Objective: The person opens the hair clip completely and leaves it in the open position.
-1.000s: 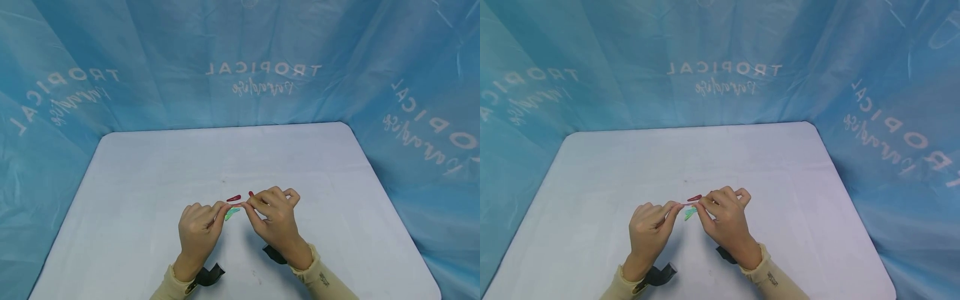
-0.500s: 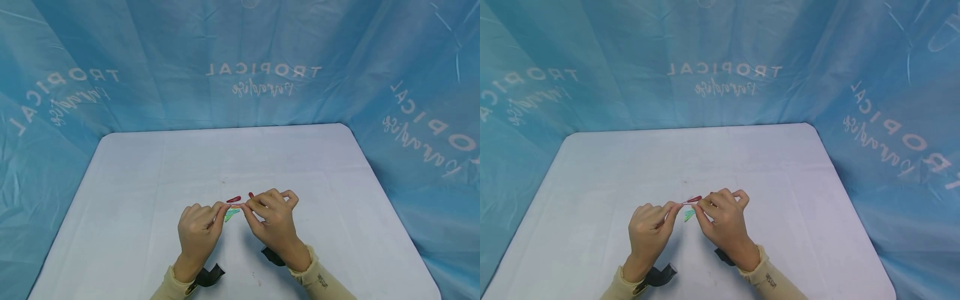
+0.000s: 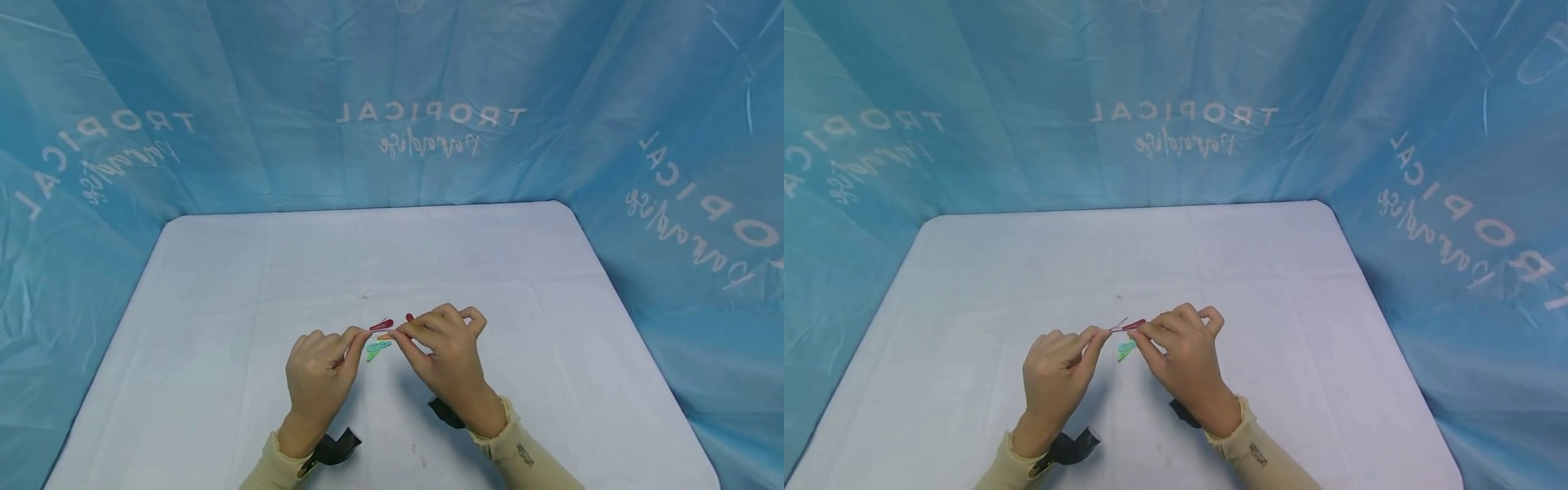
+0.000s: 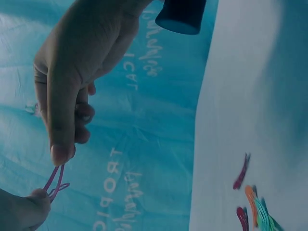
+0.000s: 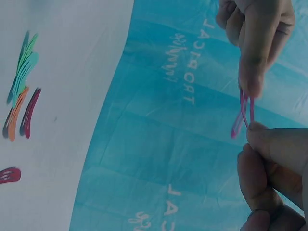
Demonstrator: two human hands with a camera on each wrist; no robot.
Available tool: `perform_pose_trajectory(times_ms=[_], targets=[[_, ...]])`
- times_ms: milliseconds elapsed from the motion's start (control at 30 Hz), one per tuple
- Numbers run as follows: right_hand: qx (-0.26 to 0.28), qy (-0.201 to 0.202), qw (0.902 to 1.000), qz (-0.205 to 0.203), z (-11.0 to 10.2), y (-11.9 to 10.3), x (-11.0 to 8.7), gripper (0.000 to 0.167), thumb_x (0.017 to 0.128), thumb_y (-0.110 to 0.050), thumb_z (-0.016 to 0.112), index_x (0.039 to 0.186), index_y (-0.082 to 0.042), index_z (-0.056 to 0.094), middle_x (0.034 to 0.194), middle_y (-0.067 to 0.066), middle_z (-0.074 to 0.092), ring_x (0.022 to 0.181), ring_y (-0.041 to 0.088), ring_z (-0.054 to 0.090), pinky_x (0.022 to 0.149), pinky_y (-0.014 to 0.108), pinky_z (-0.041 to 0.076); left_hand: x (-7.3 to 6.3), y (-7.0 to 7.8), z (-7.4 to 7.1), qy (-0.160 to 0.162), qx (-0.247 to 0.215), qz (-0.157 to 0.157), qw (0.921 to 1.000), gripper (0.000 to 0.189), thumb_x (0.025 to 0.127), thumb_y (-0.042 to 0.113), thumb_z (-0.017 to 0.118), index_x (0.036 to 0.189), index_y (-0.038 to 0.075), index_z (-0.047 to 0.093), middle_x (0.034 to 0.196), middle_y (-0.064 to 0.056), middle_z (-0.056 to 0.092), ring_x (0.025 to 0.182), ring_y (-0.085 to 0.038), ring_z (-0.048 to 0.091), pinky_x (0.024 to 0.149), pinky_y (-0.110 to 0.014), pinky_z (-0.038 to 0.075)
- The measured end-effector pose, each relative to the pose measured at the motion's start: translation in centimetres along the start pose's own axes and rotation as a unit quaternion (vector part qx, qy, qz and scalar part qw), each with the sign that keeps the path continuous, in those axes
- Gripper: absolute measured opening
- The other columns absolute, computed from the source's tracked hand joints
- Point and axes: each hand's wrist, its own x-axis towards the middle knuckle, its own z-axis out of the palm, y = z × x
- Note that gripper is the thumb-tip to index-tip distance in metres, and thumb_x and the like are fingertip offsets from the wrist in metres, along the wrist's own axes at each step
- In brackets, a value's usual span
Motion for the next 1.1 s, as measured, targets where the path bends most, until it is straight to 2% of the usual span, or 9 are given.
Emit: perform_pose_trajectory(times_ms=[100, 200, 300, 467, 633, 800, 1000, 1067, 1100], targets=[[-0.018, -0.023, 0.9994, 0.018, 0.3, 0.7, -0.5, 0.007, 0.079, -0.018, 0.086, 0.081, -0.014, 0.082, 0.077, -0.002, 0.073, 0.077, 0.019, 0.057, 0.080, 0.057, 0.022, -0.7, -1.1, -0.5, -0.028, 0.012, -0.031, 0.9991, 0.022, 0.093, 0.029, 0.075, 0.084, 0.009, 0.081, 0.046, 0.006, 0.048, 0.049, -0.008, 0.024, 0.051, -0.026, 0.025], [-0.047, -0.049, 0.9968, 0.042, 0.7, 1.8, -1.2, 0.006, 0.078, -0.017, 0.087, 0.081, -0.015, 0.082, 0.076, -0.003, 0.073, 0.076, 0.019, 0.056, 0.079, 0.057, 0.023, -1.4, -2.6, -1.1, -0.042, 0.030, -0.054, 0.9972, 0.011, 0.085, 0.019, 0.082, 0.087, 0.008, 0.082, 0.048, 0.005, 0.053, 0.049, -0.007, 0.026, 0.050, -0.025, 0.025], [-0.073, -0.077, 0.9921, 0.068, 0.9, 3.1, -2.0, 0.007, 0.078, -0.018, 0.087, 0.081, -0.016, 0.081, 0.076, -0.004, 0.073, 0.077, 0.019, 0.055, 0.080, 0.058, 0.023, -2.3, -4.2, -1.4, -0.049, 0.058, -0.067, 0.9948, 0.012, 0.080, 0.012, 0.084, 0.091, 0.006, 0.082, 0.049, 0.003, 0.056, 0.048, -0.005, 0.029, 0.048, -0.025, 0.026], [-0.100, -0.104, 0.9862, 0.081, 1.1, 5.0, -3.1, 0.008, 0.077, -0.019, 0.089, 0.078, -0.018, 0.081, 0.074, -0.005, 0.072, 0.077, 0.020, 0.055, 0.080, 0.058, 0.024, -4.1, -6.7, -1.9, -0.077, 0.100, -0.088, 0.9881, 0.013, 0.081, 0.013, 0.084, 0.092, 0.006, 0.082, 0.049, 0.002, 0.056, 0.047, -0.002, 0.029, 0.047, -0.025, 0.027], [-0.129, -0.128, 0.9794, 0.087, 1.5, 6.1, -3.8, 0.009, 0.076, -0.017, 0.089, 0.077, -0.019, 0.080, 0.074, -0.005, 0.072, 0.076, 0.021, 0.055, 0.079, 0.057, 0.024, -5.4, -8.6, -2.0, -0.123, 0.129, -0.121, 0.9765, 0.015, 0.082, 0.016, 0.084, 0.093, 0.005, 0.082, 0.048, 0.003, 0.051, 0.045, -0.002, 0.025, 0.044, -0.021, 0.020], [-0.147, -0.151, 0.9723, 0.101, 2.2, 6.7, -4.4, 0.008, 0.078, -0.018, 0.088, 0.078, -0.021, 0.080, 0.075, -0.007, 0.072, 0.076, 0.020, 0.054, 0.079, 0.055, 0.024, -5.8, -9.1, -2.1, -0.175, 0.144, -0.163, 0.9603, 0.017, 0.081, 0.018, 0.085, 0.091, 0.006, 0.082, 0.050, 0.001, 0.054, 0.043, -0.003, 0.025, 0.040, -0.021, 0.018], [-0.149, -0.159, 0.9702, 0.106, 2.7, 7.0, -4.8, 0.008, 0.078, -0.019, 0.088, 0.078, -0.021, 0.080, 0.075, -0.007, 0.072, 0.076, 0.020, 0.054, 0.078, 0.054, 0.023, -5.4, -8.9, -2.2, -0.228, 0.156, -0.221, 0.9354, 0.019, 0.084, 0.024, 0.082, 0.095, 0.009, 0.082, 0.049, 0.002, 0.053, 0.042, -0.007, 0.028, 0.038, -0.026, 0.020], [-0.152, -0.161, 0.9694, 0.106, 2.6, 7.0, -4.8, 0.007, 0.079, -0.020, 0.087, 0.078, -0.022, 0.080, 0.075, -0.007, 0.072, 0.075, 0.019, 0.054, 0.078, 0.054, 0.023, -5.1, -8.9, -2.1, -0.232, 0.160, -0.219, 0.9341, 0.021, 0.082, 0.025, 0.084, 0.096, 0.010, 0.082, 0.049, 0.002, 0.054, 0.042, -0.007, 0.028, 0.037, -0.026, 0.020], [-0.155, -0.161, 0.9687, 0.107, 2.5, 7.1, -4.8, 0.007, 0.079, -0.019, 0.087, 0.078, -0.022, 0.080, 0.075, -0.007, 0.072, 0.075, 0.019, 0.053, 0.078, 0.054, 0.024, -4.9, -8.8, -1.9, -0.230, 0.163, -0.208, 0.9365, 0.023, 0.080, 0.026, 0.085, 0.096, 0.010, 0.082, 0.051, 0.000, 0.057, 0.042, -0.007, 0.028, 0.037, -0.026, 0.020]])
